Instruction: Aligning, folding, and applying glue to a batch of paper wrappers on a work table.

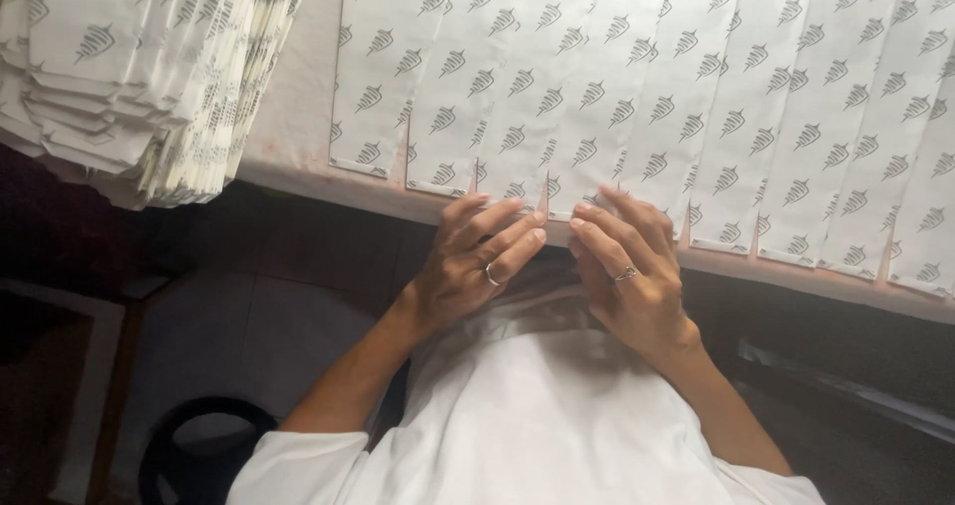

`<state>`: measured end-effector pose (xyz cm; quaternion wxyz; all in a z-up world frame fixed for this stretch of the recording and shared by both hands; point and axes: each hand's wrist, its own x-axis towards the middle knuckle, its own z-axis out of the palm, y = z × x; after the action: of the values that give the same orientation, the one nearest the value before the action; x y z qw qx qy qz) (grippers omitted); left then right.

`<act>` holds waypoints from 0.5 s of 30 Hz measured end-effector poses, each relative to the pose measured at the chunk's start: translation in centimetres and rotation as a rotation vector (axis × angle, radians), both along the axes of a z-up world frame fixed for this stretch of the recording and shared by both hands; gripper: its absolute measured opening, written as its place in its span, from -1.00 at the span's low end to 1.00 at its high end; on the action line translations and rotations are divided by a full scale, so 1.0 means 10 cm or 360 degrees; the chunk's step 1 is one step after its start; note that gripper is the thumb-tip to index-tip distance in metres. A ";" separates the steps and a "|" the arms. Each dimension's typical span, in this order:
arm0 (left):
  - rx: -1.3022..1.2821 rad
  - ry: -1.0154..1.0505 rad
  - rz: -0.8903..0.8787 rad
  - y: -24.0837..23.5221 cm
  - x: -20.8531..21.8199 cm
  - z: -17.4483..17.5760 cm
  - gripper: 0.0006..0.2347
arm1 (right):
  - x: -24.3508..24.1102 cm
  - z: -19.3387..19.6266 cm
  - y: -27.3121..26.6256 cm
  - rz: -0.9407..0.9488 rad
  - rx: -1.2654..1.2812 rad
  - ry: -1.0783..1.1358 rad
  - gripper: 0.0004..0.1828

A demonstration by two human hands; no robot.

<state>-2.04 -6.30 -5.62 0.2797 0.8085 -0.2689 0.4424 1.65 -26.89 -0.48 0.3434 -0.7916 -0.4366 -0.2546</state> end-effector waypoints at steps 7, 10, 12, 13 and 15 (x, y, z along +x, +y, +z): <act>0.0187 -0.0173 0.0270 0.16 -0.01 0.08 -0.79 | -0.07 -0.04 0.00 0.0031 0.0129 -0.0072 -0.67; 0.0049 -0.0135 0.0059 -0.02 -0.06 -0.02 -0.80 | -0.04 -0.11 0.03 -0.0035 0.0072 -0.0046 -0.60; 0.0005 -0.0096 0.0062 -0.05 -0.04 -0.04 -0.79 | -0.05 -0.04 0.06 -0.0050 0.0027 -0.0062 -0.59; -0.0039 -0.0057 0.0060 -0.07 -0.03 -0.06 -0.78 | -0.05 0.00 0.07 -0.0071 -0.0019 -0.0078 -0.58; -0.0035 -0.0057 0.0091 -0.06 0.03 -0.03 -0.77 | -0.01 0.00 0.09 -0.0087 -0.0049 -0.0043 -0.53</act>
<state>-1.77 -6.94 -5.87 0.2709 0.8048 -0.2458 0.4674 1.57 -26.00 -0.47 0.3182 -0.8049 -0.4233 -0.2678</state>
